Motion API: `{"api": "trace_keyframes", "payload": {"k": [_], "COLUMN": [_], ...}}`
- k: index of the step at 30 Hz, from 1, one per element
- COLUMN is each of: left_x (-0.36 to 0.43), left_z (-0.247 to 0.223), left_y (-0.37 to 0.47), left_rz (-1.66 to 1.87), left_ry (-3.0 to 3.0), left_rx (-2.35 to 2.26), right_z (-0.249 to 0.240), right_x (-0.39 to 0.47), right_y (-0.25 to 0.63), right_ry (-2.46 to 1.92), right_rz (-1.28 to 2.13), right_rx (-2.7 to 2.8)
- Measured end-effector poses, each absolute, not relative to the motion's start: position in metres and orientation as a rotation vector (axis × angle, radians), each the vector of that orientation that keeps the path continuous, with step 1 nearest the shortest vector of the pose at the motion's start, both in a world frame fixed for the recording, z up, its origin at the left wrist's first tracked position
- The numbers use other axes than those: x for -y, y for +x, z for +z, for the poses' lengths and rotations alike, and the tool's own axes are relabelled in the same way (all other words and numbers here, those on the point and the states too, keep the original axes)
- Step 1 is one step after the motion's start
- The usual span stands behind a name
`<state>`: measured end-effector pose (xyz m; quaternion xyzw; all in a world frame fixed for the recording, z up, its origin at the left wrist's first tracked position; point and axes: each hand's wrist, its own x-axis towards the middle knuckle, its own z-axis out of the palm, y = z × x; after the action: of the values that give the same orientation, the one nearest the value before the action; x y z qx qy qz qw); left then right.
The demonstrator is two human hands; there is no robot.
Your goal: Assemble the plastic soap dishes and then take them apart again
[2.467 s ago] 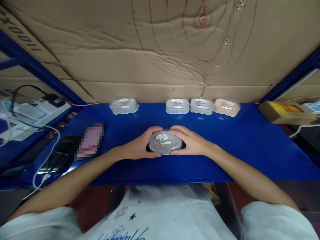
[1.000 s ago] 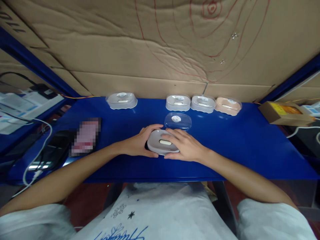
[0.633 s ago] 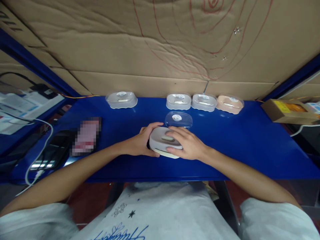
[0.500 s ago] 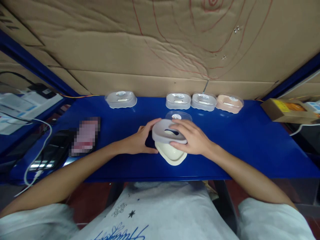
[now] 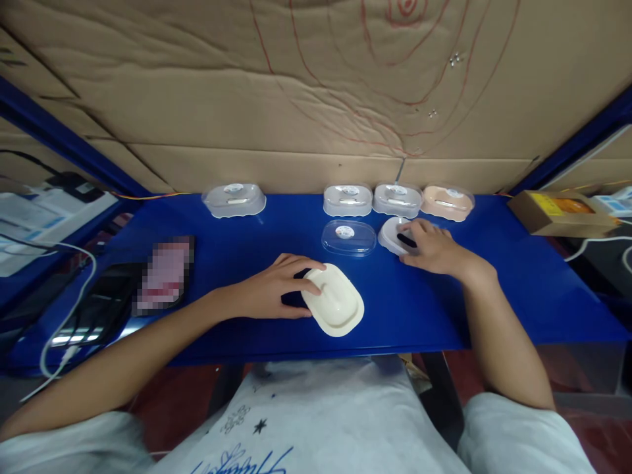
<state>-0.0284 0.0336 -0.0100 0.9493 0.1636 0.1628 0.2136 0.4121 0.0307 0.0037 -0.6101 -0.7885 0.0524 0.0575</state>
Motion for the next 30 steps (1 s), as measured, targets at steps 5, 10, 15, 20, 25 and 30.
{"api": "trace_keyframes", "payload": {"k": [5, 10, 15, 20, 25, 30], "left_x": [-0.035, -0.033, -0.03, -0.032, -0.033, -0.033], "left_z": [-0.004, -0.001, 0.001, 0.004, 0.005, -0.001], "left_y": [-0.03, -0.029, -0.03, -0.031, -0.031, -0.03], "left_rz": [0.397, 0.433, 0.434, 0.298, 0.245, 0.298], "left_ry": [2.729, 2.887, 2.965, 2.851, 2.798, 2.804], "left_rx": [-0.493, -0.409, -0.401, -0.455, -0.522, -0.552], "right_z": [0.008, 0.008, -0.004, -0.016, -0.017, -0.009], "right_x": [-0.029, -0.025, -0.02, -0.022, -0.027, -0.027], "right_y": [0.378, 0.329, 0.303, 0.297, 0.304, 0.309], "right_ry": [-1.616, -1.279, -0.932, -0.99, -1.087, -1.16], "right_rz": [-0.002, 0.018, 0.096, 0.059, 0.008, -0.017], "right_rx": [2.372, 2.469, 2.53, 2.527, 2.542, 2.488]}}
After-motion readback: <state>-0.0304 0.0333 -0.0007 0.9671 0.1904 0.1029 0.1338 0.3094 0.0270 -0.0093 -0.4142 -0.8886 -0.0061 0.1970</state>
